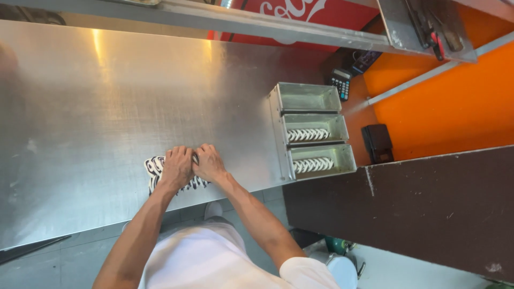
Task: Cutting a portion of lattice-patterned dough with scissors, rolling it into a cylinder, and placing it into a metal loaf pan.
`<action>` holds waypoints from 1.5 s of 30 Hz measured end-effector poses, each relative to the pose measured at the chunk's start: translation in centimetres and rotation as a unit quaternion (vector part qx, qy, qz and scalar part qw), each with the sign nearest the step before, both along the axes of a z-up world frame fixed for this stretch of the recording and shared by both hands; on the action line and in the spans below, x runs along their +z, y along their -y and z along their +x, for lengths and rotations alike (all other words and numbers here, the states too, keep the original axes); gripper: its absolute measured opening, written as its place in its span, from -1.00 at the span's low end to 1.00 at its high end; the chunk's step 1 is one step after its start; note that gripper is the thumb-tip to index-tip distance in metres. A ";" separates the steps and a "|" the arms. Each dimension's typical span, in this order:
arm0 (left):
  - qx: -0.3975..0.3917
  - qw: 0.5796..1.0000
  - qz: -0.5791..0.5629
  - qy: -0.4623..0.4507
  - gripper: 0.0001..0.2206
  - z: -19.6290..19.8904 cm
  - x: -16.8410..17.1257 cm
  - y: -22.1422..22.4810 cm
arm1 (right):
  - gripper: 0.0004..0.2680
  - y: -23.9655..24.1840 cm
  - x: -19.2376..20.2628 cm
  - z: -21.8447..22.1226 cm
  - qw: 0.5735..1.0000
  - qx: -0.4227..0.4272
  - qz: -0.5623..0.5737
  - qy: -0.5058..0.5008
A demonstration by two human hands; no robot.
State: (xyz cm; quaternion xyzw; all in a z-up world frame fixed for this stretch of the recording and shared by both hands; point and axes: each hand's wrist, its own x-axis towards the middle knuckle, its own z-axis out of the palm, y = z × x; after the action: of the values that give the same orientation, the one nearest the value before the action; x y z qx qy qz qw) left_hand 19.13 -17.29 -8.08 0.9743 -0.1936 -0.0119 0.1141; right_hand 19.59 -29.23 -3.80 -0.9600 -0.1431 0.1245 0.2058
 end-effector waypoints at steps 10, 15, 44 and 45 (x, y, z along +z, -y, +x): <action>-0.006 1.000 0.010 -0.011 -0.67 0.0 0.8 -0.3 | -0.78 0.1 -0.3 -0.2 1.000 -0.006 -0.007 0.002; -0.015 1.000 -0.023 0.010 -0.76 0.7 -0.8 -0.3 | -0.83 0.5 -1.4 0.6 1.000 0.022 -0.016 -0.010; 0.081 0.987 -0.142 0.001 -0.48 -2.5 1.7 -5.9 | -0.81 -5.6 -4.2 0.6 0.995 0.095 -0.010 0.027; 0.092 0.986 -0.142 0.006 -0.49 -2.4 2.7 -6.1 | -0.80 -5.6 -4.9 0.7 0.995 0.091 -0.015 0.036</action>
State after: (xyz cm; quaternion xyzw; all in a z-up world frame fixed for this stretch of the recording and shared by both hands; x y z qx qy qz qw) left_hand 16.68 -11.19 -5.41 0.9621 -0.1034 0.0317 0.2504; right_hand 20.33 -23.65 -8.68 -0.9500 -0.2349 0.1103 0.1736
